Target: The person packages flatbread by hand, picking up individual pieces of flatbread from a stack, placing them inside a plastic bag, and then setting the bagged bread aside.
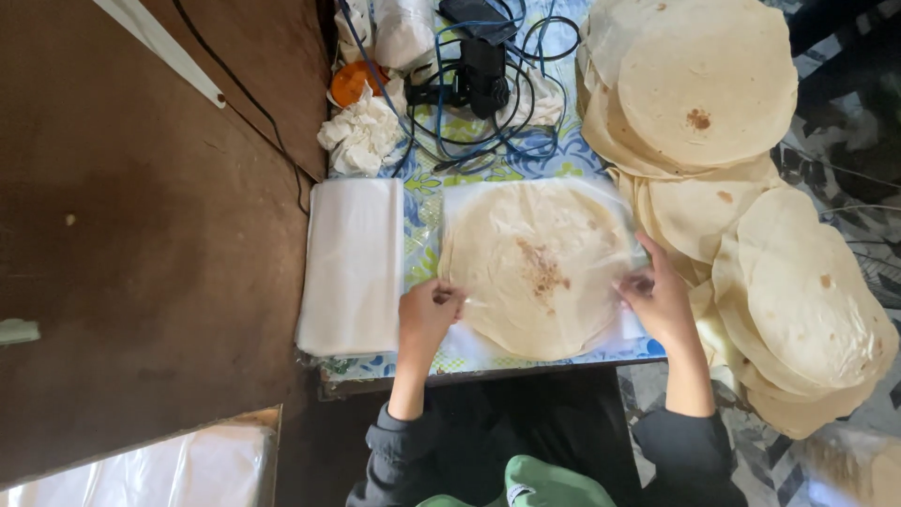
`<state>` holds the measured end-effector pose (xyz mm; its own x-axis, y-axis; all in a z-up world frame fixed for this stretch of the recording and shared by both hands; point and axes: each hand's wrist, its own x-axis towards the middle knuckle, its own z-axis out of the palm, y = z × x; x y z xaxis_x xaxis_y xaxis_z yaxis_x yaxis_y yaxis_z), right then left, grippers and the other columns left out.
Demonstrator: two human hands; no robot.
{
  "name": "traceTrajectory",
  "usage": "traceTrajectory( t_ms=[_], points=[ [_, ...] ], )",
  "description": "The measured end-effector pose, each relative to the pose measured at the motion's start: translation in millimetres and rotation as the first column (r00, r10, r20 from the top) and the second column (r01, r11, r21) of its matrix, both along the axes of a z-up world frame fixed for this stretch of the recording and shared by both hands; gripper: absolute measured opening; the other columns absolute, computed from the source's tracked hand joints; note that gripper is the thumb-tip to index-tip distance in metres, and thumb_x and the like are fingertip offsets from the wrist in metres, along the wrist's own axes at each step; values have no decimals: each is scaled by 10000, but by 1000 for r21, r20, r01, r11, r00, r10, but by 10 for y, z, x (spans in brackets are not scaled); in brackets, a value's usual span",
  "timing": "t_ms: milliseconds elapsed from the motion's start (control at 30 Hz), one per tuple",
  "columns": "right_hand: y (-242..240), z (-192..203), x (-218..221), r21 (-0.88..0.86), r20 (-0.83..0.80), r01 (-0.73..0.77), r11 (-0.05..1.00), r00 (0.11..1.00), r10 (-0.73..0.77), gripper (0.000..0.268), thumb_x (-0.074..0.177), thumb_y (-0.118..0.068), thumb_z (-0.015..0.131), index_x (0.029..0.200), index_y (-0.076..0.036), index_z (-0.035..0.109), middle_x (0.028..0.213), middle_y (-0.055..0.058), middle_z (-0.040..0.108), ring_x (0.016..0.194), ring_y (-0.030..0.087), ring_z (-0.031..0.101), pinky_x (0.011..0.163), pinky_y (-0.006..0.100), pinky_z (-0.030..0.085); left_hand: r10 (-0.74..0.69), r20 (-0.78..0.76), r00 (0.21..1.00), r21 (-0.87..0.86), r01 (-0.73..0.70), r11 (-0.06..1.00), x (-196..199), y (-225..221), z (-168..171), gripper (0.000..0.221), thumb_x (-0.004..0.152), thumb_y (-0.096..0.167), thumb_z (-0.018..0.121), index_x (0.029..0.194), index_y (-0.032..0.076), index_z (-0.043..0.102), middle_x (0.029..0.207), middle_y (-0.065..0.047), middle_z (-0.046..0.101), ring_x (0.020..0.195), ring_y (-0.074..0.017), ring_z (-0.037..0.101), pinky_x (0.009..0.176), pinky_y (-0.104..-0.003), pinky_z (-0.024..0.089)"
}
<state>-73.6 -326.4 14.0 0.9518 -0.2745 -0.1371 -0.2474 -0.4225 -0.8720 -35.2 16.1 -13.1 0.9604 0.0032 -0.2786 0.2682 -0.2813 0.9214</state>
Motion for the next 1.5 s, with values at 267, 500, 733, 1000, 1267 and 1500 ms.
traceTrajectory(
  t_ms=[267, 500, 733, 1000, 1267, 1500],
  points=[
    [-38, -215, -112, 196, 0, 23, 980, 1000, -23, 865, 845, 31, 733, 1592, -147, 336, 891, 83, 640, 655, 127, 617, 561, 299, 539, 18, -6, 1000, 9, -18, 1000, -177, 9, 122, 223, 884, 214, 772, 921, -2, 732, 670, -73, 717, 587, -101, 663, 560, -256, 524],
    [-62, -214, -147, 178, 22, 25, 984, 999, -29, 870, 850, 25, 728, 1606, -109, 320, 859, 94, 662, 628, 131, 615, 555, 290, 528, 36, 86, 996, 93, -44, 995, -158, 74, 77, 201, 867, 215, 760, 924, 24, 732, 722, -53, 741, 618, -121, 696, 589, -268, 539],
    [-51, -211, -101, 178, -1, 46, 983, 999, -47, 860, 816, 31, 718, 1589, -111, 370, 817, 76, 645, 619, 131, 588, 554, 297, 509, 61, 159, 985, 194, -91, 977, -127, 41, -59, 165, 848, 202, 748, 901, 48, 726, 747, -74, 755, 651, -199, 727, 617, -314, 550],
    [-178, -367, 353, -255, 223, 34, 966, 975, 25, 745, 873, -178, 776, 1532, -59, 448, 852, 79, 611, 734, 179, 577, 680, 327, 496, 87, 205, 975, 312, -150, 938, 166, -99, 108, 248, 849, 326, 772, 877, 87, 712, 760, -59, 739, 717, -263, 717, 645, -374, 539],
    [219, 44, 826, -379, 206, 219, 899, 967, -148, 530, 975, -142, 672, 1475, -71, 513, 838, 173, 681, 771, 368, 669, 708, 485, 507, 135, 427, 894, 383, -314, 869, 661, -326, -57, 253, 921, 335, 703, 845, 96, 671, 796, -65, 725, 747, -311, 700, 639, -455, 518],
    [241, -232, 827, -511, 501, 274, 815, 865, 24, 413, 994, -10, 583, 1397, -100, 597, 1155, 195, 687, 999, 383, 664, 839, 472, 523, 121, 551, 826, 411, -395, 822, 658, -442, -126, 184, 998, 273, 636, 922, 109, 603, 901, -64, 704, 785, -326, 694, 628, -473, 514]
  ],
)
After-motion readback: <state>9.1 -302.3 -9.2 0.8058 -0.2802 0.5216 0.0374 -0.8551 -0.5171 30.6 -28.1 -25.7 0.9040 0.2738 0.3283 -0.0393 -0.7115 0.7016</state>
